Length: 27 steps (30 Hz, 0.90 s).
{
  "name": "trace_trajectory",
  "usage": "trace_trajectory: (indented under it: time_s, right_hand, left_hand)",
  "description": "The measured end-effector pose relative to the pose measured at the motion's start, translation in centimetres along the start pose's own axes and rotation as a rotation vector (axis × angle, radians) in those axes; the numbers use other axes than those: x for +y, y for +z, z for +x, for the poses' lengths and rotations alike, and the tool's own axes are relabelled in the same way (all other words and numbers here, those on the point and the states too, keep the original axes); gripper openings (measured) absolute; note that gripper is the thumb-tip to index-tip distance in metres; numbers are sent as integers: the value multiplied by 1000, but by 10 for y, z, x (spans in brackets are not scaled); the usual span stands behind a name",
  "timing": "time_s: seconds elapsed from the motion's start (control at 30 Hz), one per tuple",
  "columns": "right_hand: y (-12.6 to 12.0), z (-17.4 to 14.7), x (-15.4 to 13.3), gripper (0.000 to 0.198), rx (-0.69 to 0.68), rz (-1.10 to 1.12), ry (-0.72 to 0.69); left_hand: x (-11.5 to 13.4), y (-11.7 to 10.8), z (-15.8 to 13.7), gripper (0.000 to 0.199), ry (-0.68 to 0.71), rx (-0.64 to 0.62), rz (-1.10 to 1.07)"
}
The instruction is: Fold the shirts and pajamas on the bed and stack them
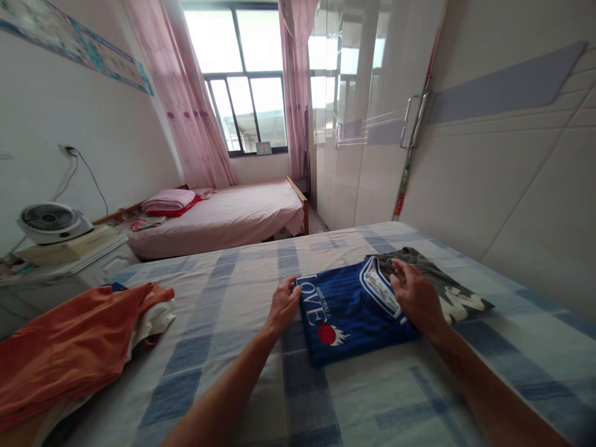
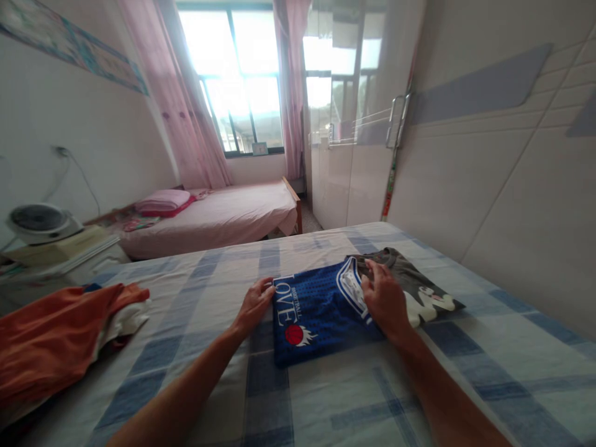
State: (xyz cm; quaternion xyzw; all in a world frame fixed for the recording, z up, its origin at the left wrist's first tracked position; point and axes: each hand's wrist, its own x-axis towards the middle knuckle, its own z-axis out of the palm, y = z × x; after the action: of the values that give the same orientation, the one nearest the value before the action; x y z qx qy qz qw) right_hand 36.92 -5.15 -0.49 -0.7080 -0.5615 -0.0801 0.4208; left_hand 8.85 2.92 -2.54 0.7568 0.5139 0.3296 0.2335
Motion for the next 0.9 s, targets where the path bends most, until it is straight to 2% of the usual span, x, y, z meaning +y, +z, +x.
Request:
trace_trajectory:
  time_s: [0.07, 0.13, 0.23, 0.3, 0.37, 0.5, 0.57, 0.63, 0.77, 0.83, 0.9]
  right_hand:
    - [-8, -7, -23, 36, -19, -3, -213]
    - [-13, -22, -54, 33, -180, 52, -347]
    - [-12, -53, -95, 38, -487, 119, -453]
    - [-6, -74, -113, 53, -586, 106, -517]
    - [3, -89, -121, 60, -615, 62, -558]
    - [22, -94, -118, 29, -613, -66, -574]
    - [27, -88, -114, 31, -607, -77, -559]
    - [24, -77, -111, 33, -588, 14, -513]
    - [-12, -46, -117, 25, -427, 196, -355]
    - [-39, -27, -122, 23, -302, 188, -271]
    - [-60, -6, -123, 26, -207, 179, -200]
  left_hand:
    - [-5, -3, 6, 46, 40, -37, 12]
    - [-8, -9, 7, 54, 122, -91, 50]
    - [-10, -22, 4, 56, 264, -186, 124]
    - [-11, -29, 1, 55, 382, -220, 222]
    - [-12, -33, 0, 54, 498, -232, 337]
    - [-15, -32, 1, 52, 599, -241, 422]
    - [-17, -30, 2, 53, 598, -247, 428]
    - [-17, -27, 2, 51, 591, -242, 419]
    - [-6, -30, 2, 31, 585, -188, 255]
    - [6, -39, 1, 22, 530, -96, 108]
    - [20, -54, 1, 21, 441, 11, -30]
